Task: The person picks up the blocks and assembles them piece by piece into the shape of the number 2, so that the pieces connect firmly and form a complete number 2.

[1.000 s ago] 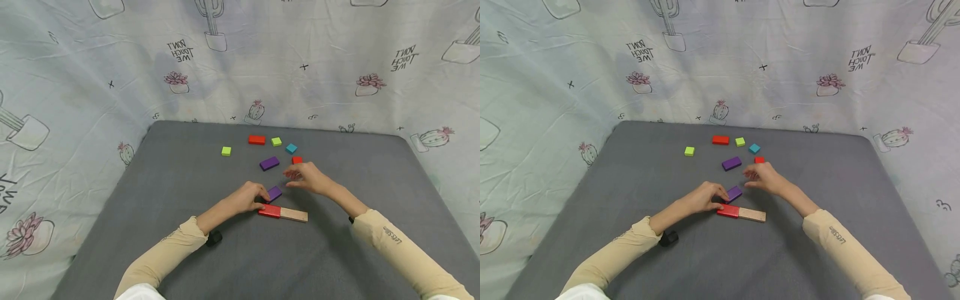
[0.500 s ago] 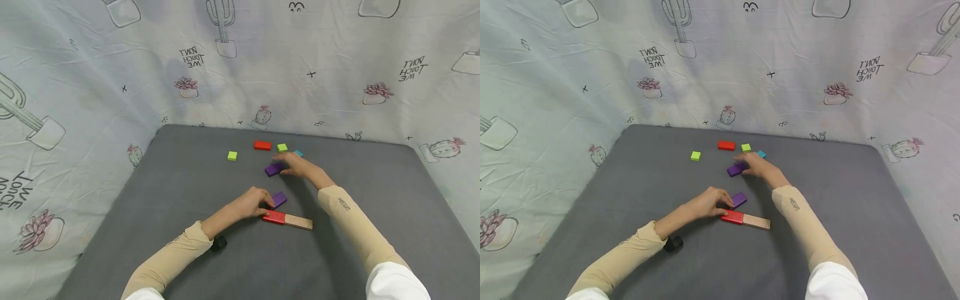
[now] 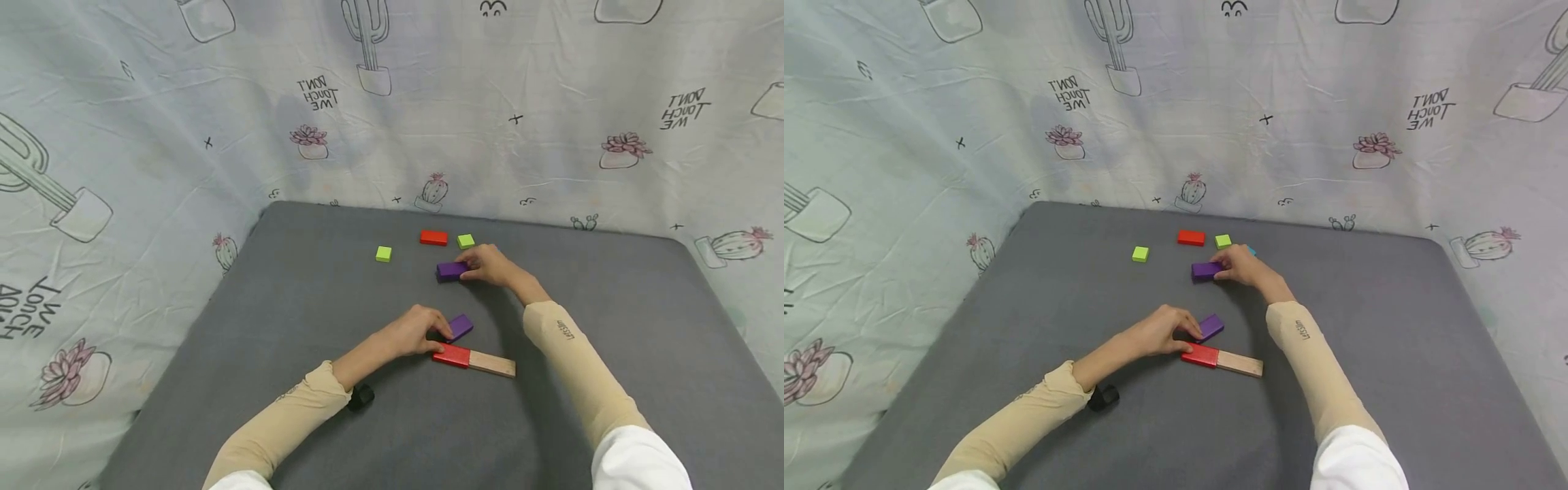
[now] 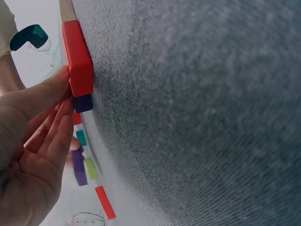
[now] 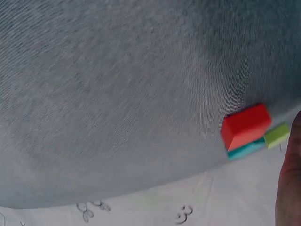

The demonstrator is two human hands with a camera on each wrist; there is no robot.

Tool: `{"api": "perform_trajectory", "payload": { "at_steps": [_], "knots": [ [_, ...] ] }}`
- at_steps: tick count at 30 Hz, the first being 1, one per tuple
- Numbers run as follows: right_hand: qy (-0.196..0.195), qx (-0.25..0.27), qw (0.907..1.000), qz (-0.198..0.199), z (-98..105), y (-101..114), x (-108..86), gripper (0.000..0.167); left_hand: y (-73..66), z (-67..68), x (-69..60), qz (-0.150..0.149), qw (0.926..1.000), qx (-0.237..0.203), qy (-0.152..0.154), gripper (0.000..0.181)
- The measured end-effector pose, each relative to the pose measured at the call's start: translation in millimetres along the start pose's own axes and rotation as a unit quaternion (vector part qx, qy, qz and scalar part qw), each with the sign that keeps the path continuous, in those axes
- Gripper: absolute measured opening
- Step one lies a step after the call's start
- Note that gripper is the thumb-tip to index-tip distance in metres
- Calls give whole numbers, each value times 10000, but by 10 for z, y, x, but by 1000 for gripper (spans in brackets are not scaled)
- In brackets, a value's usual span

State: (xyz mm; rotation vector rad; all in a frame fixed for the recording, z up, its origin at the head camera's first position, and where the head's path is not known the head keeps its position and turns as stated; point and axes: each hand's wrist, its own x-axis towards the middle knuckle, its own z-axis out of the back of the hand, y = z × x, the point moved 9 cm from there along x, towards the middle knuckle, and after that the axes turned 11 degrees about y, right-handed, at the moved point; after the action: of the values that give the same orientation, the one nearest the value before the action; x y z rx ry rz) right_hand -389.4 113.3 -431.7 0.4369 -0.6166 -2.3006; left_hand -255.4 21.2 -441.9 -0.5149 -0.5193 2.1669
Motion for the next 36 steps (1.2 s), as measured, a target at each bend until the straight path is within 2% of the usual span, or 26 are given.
{"api": "perform_trajectory", "payload": {
  "at_steps": [5,12,17,24,30,36],
  "knots": [
    [-212,30,9997,-119,152,-3,-163,31,8,-26,2,67,10000,-52,44,22],
    [-355,-44,9994,31,263,84,-379,29,5,-21,-16,75,9999,113,5,22],
    [-283,6,9996,-18,247,67,-482,29,-11,-23,-16,-24,9998,191,-19,23],
    [-173,-16,9998,36,212,43,-579,29,0,-33,-12,30,9999,112,19,23],
    [-107,6,9994,332,197,168,-640,28,14,-24,-17,93,9999,89,19,23],
    [166,114,9981,589,120,319,-709,27,-5,-21,-23,12,10000,51,-27,23]
  ]
}}
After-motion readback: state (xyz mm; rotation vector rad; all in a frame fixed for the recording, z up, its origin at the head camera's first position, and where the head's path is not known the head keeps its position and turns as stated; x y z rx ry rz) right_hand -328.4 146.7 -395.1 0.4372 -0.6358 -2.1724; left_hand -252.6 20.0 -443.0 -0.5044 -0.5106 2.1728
